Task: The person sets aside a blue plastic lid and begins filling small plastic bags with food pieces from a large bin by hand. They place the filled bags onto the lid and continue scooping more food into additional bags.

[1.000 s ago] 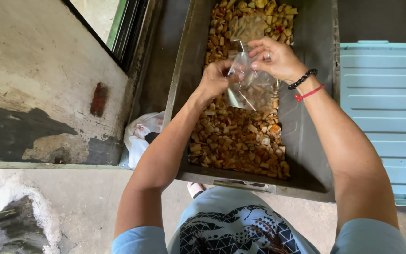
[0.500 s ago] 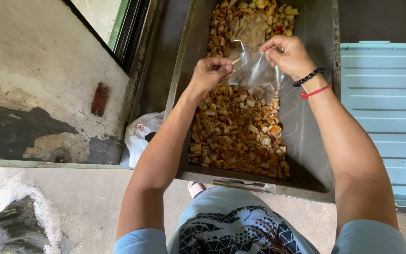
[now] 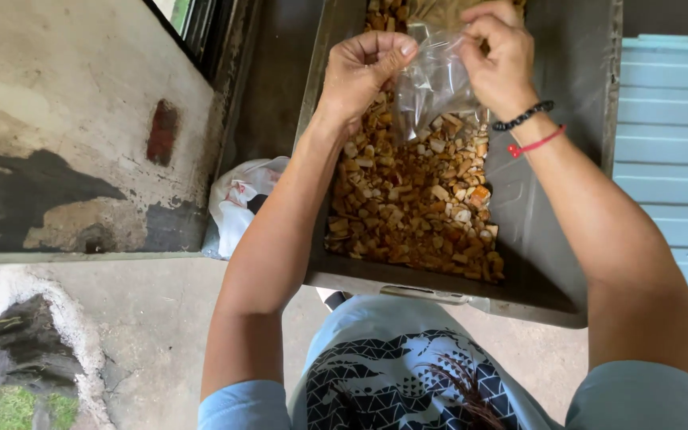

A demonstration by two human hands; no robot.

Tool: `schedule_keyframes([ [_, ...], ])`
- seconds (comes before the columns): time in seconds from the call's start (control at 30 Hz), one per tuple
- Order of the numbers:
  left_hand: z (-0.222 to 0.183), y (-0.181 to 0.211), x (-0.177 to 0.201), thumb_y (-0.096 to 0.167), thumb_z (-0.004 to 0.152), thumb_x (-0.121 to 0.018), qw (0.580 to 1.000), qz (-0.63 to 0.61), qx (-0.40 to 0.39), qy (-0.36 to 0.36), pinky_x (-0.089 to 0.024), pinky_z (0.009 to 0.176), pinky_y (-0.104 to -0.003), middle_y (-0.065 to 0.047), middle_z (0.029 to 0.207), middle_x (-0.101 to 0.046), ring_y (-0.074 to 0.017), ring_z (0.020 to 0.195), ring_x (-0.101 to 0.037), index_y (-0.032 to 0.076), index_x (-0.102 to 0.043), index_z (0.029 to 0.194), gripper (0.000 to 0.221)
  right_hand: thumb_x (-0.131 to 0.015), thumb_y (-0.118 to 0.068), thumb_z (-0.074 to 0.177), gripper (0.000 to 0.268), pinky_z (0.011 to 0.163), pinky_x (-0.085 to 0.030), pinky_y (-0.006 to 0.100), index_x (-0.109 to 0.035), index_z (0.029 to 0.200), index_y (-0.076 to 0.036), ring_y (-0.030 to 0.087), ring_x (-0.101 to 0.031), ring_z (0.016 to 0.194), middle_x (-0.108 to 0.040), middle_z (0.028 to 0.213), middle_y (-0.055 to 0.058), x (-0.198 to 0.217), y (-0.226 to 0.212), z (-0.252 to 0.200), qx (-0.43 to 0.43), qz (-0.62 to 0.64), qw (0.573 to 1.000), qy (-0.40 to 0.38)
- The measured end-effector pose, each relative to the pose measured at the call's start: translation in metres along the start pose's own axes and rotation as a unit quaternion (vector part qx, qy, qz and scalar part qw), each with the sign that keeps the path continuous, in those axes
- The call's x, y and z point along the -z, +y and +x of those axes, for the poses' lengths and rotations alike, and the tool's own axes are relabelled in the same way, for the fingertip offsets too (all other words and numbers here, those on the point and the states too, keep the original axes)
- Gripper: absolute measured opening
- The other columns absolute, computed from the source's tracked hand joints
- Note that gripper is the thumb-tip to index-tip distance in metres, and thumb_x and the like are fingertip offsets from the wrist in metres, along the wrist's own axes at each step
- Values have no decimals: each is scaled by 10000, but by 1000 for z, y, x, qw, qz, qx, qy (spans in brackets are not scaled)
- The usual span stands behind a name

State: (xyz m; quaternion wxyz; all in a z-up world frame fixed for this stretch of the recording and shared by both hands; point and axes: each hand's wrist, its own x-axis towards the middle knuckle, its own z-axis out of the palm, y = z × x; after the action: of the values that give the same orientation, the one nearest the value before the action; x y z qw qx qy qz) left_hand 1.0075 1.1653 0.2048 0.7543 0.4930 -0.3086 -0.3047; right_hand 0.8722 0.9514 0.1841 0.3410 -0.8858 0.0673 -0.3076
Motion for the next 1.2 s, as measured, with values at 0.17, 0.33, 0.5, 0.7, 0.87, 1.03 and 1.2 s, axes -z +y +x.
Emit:
schedule_keyframes([
  [0.17,-5,5,-9,47,886,-762,915,361,-165,75,-592,689,-314,-75,921,-775,-197,787,-764,62,-769,1009,124,-605,-255,969,382,924,-495,426,-584,1312,-88,294,-585,1102,-610,1230,150,-59,85,-37,-232,-47,921,-309],
  [0.33,1,-5,-8,-108,826,-640,877,430,-210,51,-618,795,-377,-132,1083,-708,-293,919,-755,77,-745,994,271,-636,-597,885,780,1046,-386,527,-428,1484,-143,429,-443,1281,-434,1465,231,-137,146,-137,-217,-248,808,-489],
  [0.5,-2,-10,-10,-93,821,-636,861,460,-210,57,-587,848,-445,-133,1139,-696,-376,998,-715,71,-743,1004,268,-678,-650,832,814,1031,-494,473,-523,1482,-186,374,-596,1221,-597,1419,181,-180,139,-195,-164,-146,763,-608],
  [0.7,-2,-10,-4,152,793,-774,844,509,-153,69,-581,776,-476,-188,1135,-677,-426,885,-707,67,-775,960,188,-821,-399,740,592,828,-570,389,-692,1234,-100,237,-680,959,-735,1147,124,-195,120,-222,-137,21,794,-592],
  [0.87,2,-50,13,126,828,-722,799,590,-97,60,-578,765,-507,-190,1077,-707,-434,845,-709,60,-757,957,149,-822,-357,865,457,571,-518,347,-783,1003,77,236,-659,713,-722,917,215,-183,105,-209,-325,15,685,-651],
  [1.03,-3,-103,39,223,809,-800,759,628,-166,49,-553,680,-534,-200,829,-650,-424,751,-684,55,-662,846,220,-820,-119,760,499,507,-596,379,-562,1173,-7,262,-722,735,-700,979,160,-60,9,-85,-436,291,715,-463],
  [1.2,-12,-116,29,133,723,-753,785,603,-144,-24,-563,735,-502,-201,840,-674,-426,806,-684,46,-664,870,193,-786,-146,865,545,535,-608,339,-518,1332,-60,233,-709,784,-671,1007,111,-8,-48,-26,-349,462,764,-286],
])
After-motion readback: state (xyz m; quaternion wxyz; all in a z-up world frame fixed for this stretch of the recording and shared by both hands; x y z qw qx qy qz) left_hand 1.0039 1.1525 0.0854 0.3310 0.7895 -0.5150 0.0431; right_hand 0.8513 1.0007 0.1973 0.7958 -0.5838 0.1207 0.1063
